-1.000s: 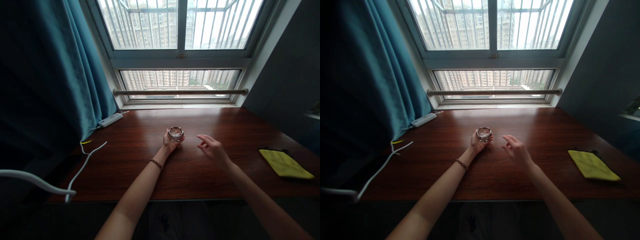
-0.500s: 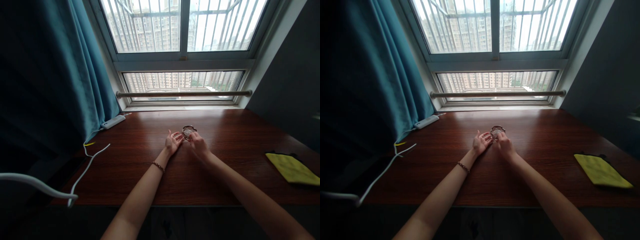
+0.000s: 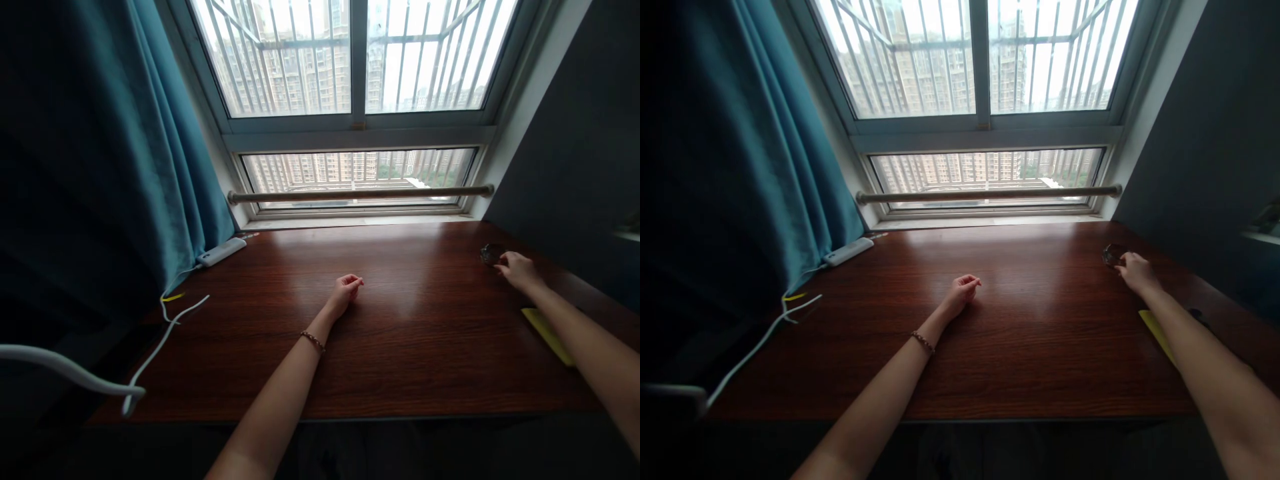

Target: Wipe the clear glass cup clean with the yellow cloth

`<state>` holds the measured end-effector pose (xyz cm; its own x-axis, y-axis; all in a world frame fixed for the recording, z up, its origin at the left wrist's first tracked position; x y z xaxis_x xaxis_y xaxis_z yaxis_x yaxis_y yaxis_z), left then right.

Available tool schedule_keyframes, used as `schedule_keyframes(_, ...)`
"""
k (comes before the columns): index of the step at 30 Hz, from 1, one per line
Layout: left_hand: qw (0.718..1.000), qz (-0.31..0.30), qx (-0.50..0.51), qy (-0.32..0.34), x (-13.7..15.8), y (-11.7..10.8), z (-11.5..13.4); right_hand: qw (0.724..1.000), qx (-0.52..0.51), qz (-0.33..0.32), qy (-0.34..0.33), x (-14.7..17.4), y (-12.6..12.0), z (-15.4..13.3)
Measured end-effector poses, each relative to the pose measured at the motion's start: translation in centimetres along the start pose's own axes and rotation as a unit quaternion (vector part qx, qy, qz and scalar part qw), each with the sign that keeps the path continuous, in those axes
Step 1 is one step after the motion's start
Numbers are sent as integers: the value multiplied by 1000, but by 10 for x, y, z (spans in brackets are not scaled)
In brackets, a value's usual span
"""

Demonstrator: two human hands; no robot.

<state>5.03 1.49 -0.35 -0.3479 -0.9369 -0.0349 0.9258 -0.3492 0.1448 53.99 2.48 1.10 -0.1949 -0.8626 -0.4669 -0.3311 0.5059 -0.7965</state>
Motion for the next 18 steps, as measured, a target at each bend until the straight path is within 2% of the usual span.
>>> schedule_keyframes(5,999,-19,3,-30,1,0,3,999,-18,-33,13,-1,4,41)
schedule_keyframes(10,998,-23,36,-53,0,0,3,998,-51,-40,5,-2,13,57)
schedule_keyframes(15,996,-26,60,-59,0,-3,2,996,-87,-22,27,4,3,43)
schedule_keyframes(18,995,-8,80,-57,-1,-5,1,992,-110,52,32,12,-14,14)
Point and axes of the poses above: each hand's wrist, its own x-axis away from the middle knuckle, its own y-axis out of the palm, z = x × y, the point moved 1 cm from there along -x, towards the middle knuckle, and after that the axes turned 15 degrees about -x, right-handed, at the moved point
